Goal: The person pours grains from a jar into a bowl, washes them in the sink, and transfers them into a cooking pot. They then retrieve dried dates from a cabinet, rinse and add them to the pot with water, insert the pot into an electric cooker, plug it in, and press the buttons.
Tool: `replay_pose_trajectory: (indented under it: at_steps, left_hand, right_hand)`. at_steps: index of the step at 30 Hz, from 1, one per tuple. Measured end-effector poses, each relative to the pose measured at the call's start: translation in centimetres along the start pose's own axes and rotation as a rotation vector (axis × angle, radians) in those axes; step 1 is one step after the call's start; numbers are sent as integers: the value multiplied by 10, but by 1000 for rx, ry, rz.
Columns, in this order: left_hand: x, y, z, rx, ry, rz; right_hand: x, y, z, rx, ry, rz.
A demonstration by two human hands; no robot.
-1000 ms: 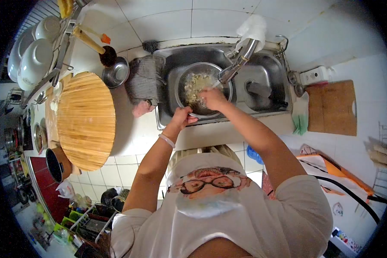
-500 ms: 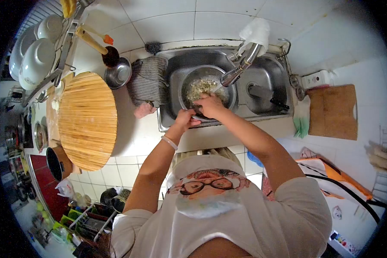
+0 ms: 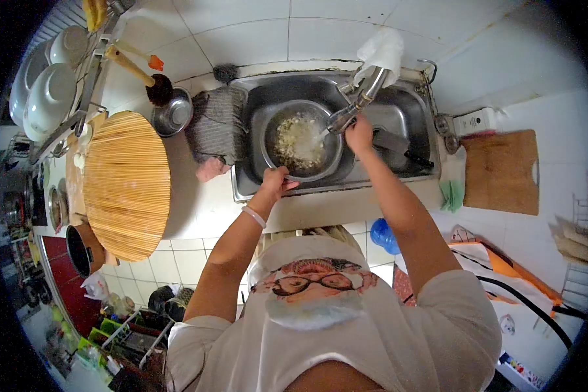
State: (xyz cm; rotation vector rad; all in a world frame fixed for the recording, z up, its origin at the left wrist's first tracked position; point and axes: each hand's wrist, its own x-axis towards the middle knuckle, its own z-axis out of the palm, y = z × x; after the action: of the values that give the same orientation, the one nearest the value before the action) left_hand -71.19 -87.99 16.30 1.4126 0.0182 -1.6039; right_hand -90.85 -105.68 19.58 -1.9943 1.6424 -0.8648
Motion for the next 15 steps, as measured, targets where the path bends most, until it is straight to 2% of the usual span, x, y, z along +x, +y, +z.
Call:
replay_pose_trajectory:
  at_steps: [1, 2, 4, 6, 10, 13, 15]
  left_hand:
    - [0, 0, 2, 0, 2, -2]
    - [-1, -1, 3, -30, 22, -16]
    - [-5, -2, 2, -55, 47, -32]
    - [-10, 0, 2, -58, 41, -24]
    - [-17, -3, -1, -79, 58, -10]
    - [-19, -6, -5, -64, 99, 1]
    - [-28, -3, -2, -68, 120, 104]
  right_hand:
    - [24, 29, 16, 1, -2, 2]
    - [50, 78, 44, 147, -96, 210]
    - [60, 100, 57, 298, -191, 425]
    - [66, 60, 38, 1165, -287, 1027]
    - [66, 1, 1, 1226, -336, 1105]
    - [76, 9, -3, 1485, -238, 1019]
    - [76, 0, -13, 1454, -234, 1029]
